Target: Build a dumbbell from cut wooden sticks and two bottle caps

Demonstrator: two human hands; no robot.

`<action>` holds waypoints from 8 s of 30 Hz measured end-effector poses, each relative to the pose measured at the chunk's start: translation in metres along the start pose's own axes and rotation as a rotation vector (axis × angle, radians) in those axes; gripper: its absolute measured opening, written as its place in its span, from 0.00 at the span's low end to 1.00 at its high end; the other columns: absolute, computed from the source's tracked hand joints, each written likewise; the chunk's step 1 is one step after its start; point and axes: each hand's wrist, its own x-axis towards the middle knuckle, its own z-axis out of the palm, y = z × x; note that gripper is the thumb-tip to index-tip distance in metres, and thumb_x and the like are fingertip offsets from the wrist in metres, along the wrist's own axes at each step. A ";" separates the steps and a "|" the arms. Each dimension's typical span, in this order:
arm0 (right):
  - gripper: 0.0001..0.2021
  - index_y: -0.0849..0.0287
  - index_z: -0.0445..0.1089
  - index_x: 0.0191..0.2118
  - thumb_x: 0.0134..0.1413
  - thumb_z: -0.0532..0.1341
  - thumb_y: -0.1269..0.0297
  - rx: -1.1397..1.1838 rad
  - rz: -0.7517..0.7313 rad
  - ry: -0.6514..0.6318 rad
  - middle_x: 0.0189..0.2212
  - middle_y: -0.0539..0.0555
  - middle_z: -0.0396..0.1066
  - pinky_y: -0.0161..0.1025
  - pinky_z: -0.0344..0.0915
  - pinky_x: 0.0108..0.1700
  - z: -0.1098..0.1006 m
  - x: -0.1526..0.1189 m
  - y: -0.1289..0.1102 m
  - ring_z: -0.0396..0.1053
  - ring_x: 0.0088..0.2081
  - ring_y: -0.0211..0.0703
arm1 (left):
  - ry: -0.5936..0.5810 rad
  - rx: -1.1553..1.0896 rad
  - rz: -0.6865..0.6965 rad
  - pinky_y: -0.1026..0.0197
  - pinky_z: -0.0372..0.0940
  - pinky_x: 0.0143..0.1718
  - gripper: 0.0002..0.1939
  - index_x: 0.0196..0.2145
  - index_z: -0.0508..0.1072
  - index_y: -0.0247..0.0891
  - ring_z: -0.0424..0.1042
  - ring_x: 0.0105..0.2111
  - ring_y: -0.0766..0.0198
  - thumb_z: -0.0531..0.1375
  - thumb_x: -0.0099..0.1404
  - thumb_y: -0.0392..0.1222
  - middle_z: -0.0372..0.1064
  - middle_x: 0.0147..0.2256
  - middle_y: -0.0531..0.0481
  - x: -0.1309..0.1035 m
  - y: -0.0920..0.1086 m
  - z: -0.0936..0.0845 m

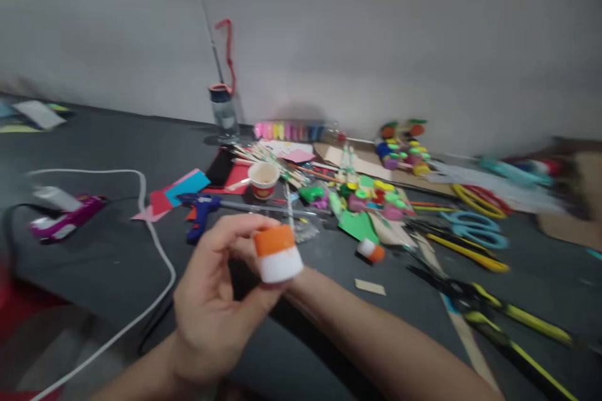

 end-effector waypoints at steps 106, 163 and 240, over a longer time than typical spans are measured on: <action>0.06 0.51 0.75 0.26 0.53 0.63 0.67 1.482 1.797 -0.514 0.18 0.44 0.70 0.23 0.58 0.16 -0.093 -0.181 0.050 0.65 0.19 0.33 | -0.857 0.548 -0.063 0.46 0.70 0.46 0.16 0.48 0.70 0.49 0.72 0.44 0.54 0.61 0.63 0.33 0.73 0.42 0.48 -0.024 -0.065 0.080; 0.07 0.57 0.69 0.36 0.63 0.55 0.74 0.958 0.991 -0.533 0.31 0.48 0.71 0.38 0.61 0.33 -0.089 -0.199 0.037 0.69 0.32 0.40 | -0.910 0.648 -0.027 0.48 0.66 0.46 0.10 0.46 0.72 0.41 0.71 0.45 0.53 0.61 0.67 0.41 0.74 0.43 0.46 -0.028 -0.070 0.080; 0.14 0.55 0.67 0.27 0.62 0.54 0.77 0.904 0.913 -0.556 0.33 0.50 0.73 0.40 0.61 0.34 -0.095 -0.195 0.036 0.70 0.32 0.41 | -0.878 0.668 -0.071 0.48 0.63 0.47 0.09 0.43 0.72 0.45 0.70 0.44 0.55 0.64 0.66 0.45 0.74 0.39 0.51 -0.029 -0.069 0.081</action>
